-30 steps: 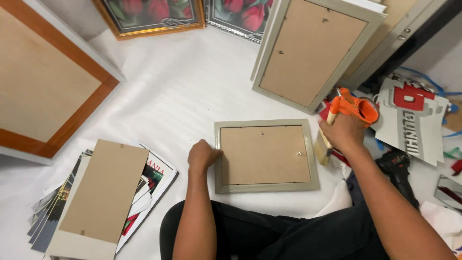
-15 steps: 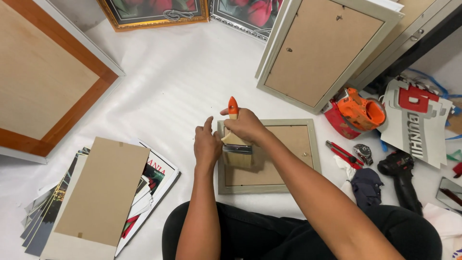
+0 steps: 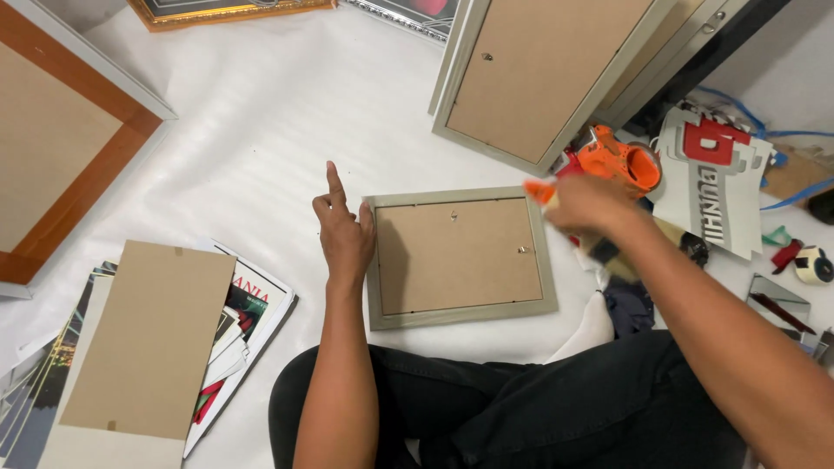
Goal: The person sits on the floor and works on a picture frame: they press the backing board into the frame, wipe the frame edges with a cloth, and brush along the frame edges with a wide brush. Finished frames are stacked nearby as they handle them one at a time.
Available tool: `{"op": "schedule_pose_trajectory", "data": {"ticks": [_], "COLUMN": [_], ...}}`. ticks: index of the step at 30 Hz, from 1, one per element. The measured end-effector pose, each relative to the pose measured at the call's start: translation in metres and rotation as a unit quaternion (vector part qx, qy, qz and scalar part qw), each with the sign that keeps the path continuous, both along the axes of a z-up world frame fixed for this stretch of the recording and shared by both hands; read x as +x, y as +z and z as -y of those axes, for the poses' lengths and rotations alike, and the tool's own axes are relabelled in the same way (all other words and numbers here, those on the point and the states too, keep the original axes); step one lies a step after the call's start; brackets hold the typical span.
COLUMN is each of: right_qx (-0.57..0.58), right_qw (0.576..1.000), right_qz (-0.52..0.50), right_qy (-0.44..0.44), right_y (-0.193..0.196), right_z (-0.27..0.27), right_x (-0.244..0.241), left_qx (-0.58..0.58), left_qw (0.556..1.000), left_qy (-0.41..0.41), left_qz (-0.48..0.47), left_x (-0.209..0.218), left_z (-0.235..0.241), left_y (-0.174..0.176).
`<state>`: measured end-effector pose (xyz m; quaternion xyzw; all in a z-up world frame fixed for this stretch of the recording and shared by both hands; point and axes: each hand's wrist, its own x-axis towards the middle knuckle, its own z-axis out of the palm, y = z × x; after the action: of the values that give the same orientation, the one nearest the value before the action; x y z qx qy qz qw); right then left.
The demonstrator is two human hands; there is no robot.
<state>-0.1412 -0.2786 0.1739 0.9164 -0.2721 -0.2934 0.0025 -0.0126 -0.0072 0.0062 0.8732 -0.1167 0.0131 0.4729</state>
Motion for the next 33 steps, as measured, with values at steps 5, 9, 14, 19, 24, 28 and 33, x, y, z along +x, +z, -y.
{"op": "schedule_pose_trajectory", "data": {"ticks": [5, 9, 14, 19, 24, 28, 33], "right_qx": [0.334, 0.307, 0.465, 0.521, 0.289, 0.122, 0.445], "right_qw": [0.904, 0.828, 0.714, 0.709, 0.813, 0.852, 0.792], "right_qz": [0.226, 0.402, 0.444, 0.388, 0.472, 0.479, 0.379], "right_qy": [-0.140, -0.243, -0.278, -0.275, -0.181, -0.174, -0.178], "right_y": [-0.006, -0.065, -0.082, -0.116, -0.129, -0.103, -0.072], "right_z": [-0.034, -0.023, -0.090, -0.087, 0.022, 0.030, -0.101], "right_x": [-0.014, 0.013, 0.053, 0.057, 0.009, -0.034, -0.073], "left_qx": [0.073, 0.124, 0.170, 0.229, 0.230, 0.208, 0.215], "left_qw": [0.993, 0.979, 0.963, 0.941, 0.938, 0.941, 0.942], "left_qy": [-0.023, -0.015, -0.043, -0.090, -0.107, -0.123, -0.116], "left_qz": [-0.087, -0.162, -0.205, -0.234, -0.236, -0.236, -0.231], "left_x": [0.001, 0.006, 0.011, 0.015, 0.012, 0.000, 0.003], "left_z": [-0.001, -0.005, -0.005, -0.005, -0.004, -0.006, -0.006], "left_y": [-0.006, -0.007, -0.016, -0.029, -0.036, 0.006, -0.009]}}
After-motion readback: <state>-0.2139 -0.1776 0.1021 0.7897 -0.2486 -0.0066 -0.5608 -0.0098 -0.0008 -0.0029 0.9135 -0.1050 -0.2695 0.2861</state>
